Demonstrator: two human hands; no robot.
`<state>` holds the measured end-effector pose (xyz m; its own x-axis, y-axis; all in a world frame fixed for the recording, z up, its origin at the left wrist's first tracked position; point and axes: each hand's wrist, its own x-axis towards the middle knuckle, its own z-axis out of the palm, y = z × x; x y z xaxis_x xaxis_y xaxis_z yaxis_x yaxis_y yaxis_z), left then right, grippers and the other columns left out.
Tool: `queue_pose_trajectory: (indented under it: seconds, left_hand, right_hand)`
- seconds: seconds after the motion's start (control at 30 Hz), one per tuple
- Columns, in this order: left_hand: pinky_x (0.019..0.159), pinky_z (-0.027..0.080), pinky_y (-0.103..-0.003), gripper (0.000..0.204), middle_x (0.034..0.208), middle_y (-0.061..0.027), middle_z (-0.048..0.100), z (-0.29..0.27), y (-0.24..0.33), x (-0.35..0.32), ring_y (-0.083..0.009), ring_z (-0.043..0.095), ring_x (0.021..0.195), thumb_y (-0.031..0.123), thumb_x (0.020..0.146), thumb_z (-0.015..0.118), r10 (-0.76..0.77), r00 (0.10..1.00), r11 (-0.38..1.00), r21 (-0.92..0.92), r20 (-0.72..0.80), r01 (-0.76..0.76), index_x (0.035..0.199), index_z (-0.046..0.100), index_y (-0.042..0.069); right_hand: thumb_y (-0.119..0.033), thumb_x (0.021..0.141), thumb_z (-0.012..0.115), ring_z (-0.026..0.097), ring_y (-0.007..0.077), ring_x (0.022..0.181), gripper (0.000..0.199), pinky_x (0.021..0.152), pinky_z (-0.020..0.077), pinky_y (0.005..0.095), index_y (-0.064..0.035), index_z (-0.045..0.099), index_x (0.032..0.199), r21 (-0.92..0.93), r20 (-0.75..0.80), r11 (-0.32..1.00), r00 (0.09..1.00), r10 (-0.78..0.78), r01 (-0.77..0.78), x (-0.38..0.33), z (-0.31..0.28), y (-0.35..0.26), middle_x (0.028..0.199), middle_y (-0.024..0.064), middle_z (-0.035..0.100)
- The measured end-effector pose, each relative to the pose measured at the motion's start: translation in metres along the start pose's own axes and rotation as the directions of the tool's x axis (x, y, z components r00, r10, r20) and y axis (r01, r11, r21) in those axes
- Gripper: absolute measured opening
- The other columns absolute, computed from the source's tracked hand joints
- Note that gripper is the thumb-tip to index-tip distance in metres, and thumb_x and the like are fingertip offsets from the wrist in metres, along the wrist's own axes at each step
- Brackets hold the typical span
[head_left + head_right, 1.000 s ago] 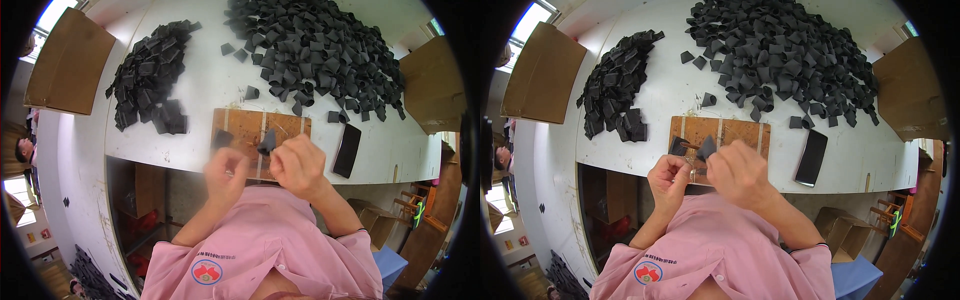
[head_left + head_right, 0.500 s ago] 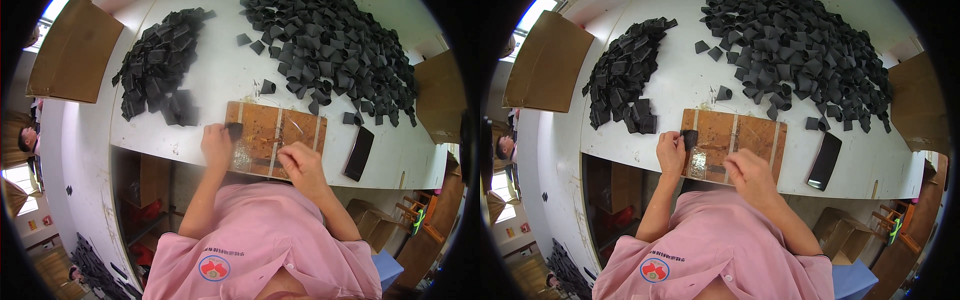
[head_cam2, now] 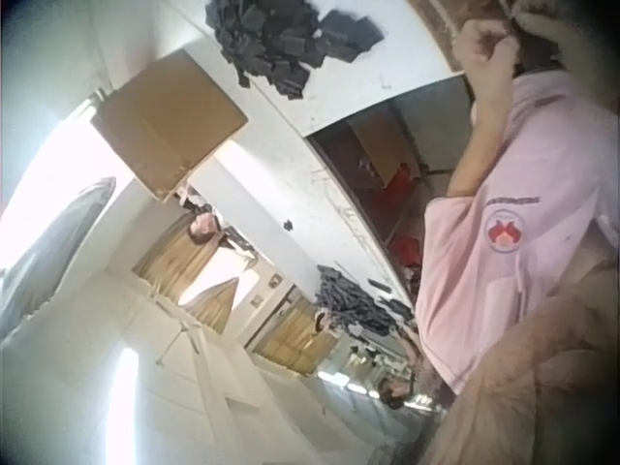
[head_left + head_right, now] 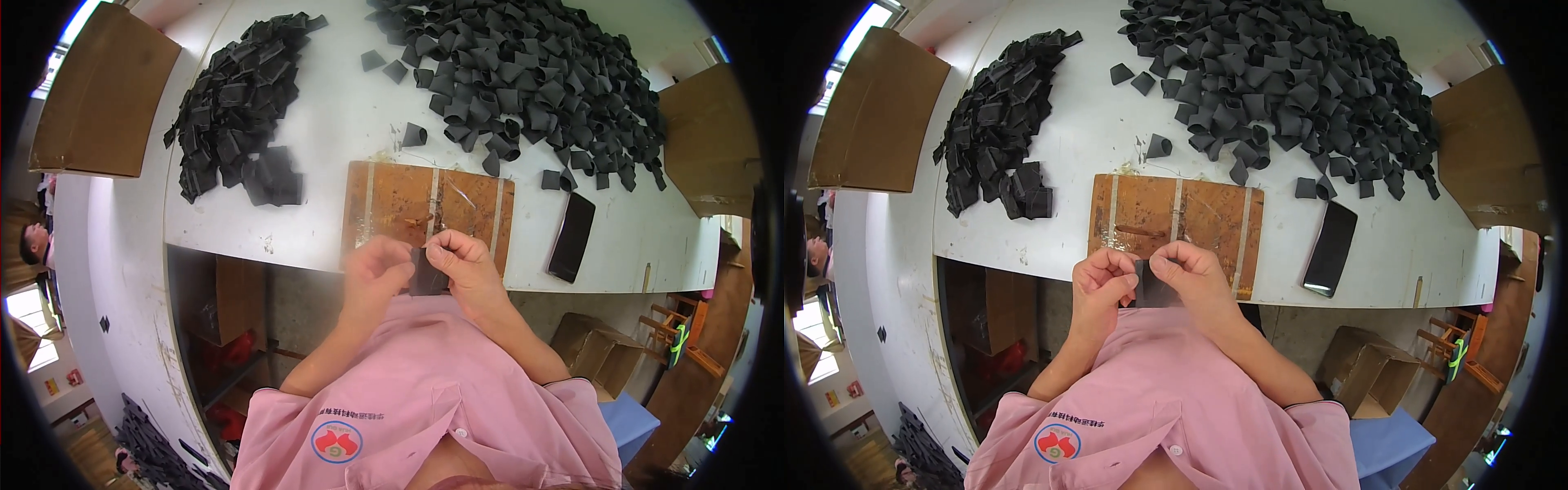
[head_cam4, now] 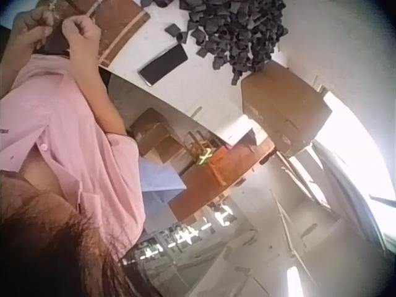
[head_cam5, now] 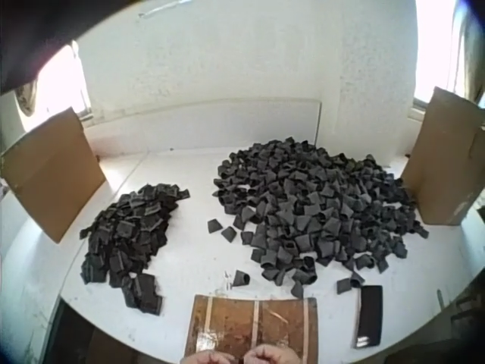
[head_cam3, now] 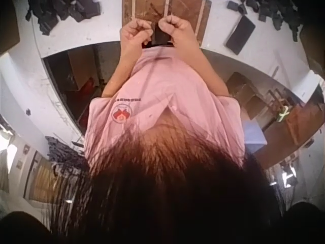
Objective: Trimming and assembling small black plastic components at a workbench.
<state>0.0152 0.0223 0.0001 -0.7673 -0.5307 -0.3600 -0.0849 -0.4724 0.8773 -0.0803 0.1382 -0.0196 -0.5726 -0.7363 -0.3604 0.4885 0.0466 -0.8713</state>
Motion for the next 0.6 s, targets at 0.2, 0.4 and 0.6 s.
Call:
queue_pose_trajectory:
  seconds: [0.2, 0.4, 0.6]
  left_hand:
    - [0.042, 0.036, -0.019, 0.020, 0.076, -0.0081, 0.058, -0.003, 0.006, 0.008, -0.0105, 0.052, 0.055, 0.005, 0.071, 0.056, -0.242, 0.930, 0.890, -0.318, 0.277, 0.327, 0.090, 0.054, -0.001]
    - [0.042, 0.037, -0.018, 0.014, 0.069, -0.0049, 0.058, 0.001, 0.007, 0.006, -0.0091, 0.052, 0.054, 0.003, 0.074, 0.058, -0.301, 0.921, 0.923, -0.166, 0.249, 0.346, 0.087, 0.056, -0.001]
    - [0.042, 0.037, -0.017, 0.007, 0.066, -0.0047, 0.058, -0.001, 0.008, 0.010, -0.0076, 0.052, 0.052, 0.002, 0.074, 0.059, -0.293, 0.928, 0.939, -0.114, 0.230, 0.324, 0.080, 0.057, -0.001]
  right_hand:
    - [-0.017, 0.084, 0.059, 0.055, 0.0067, 0.068, 0.011, 0.063, 0.0454, 0.0212, -0.0063, 0.057, 0.084, 0.363, 0.123, 0.898, 0.968, 0.220, -0.250, -0.005, -0.009, -0.019, 0.078, -0.0006, 0.060]
    - [-0.016, 0.083, 0.061, 0.057, 0.0081, 0.067, 0.012, 0.060, 0.0470, 0.0212, -0.0050, 0.056, 0.084, 0.378, 0.167, 0.894, 0.968, 0.190, -0.240, -0.005, -0.014, -0.017, 0.077, 0.0012, 0.059]
    - [-0.015, 0.082, 0.061, 0.054, 0.0064, 0.068, 0.011, 0.060, 0.0454, 0.0194, -0.0051, 0.056, 0.083, 0.356, 0.161, 0.903, 0.967, 0.195, -0.242, -0.003, -0.014, -0.019, 0.077, -0.0003, 0.058]
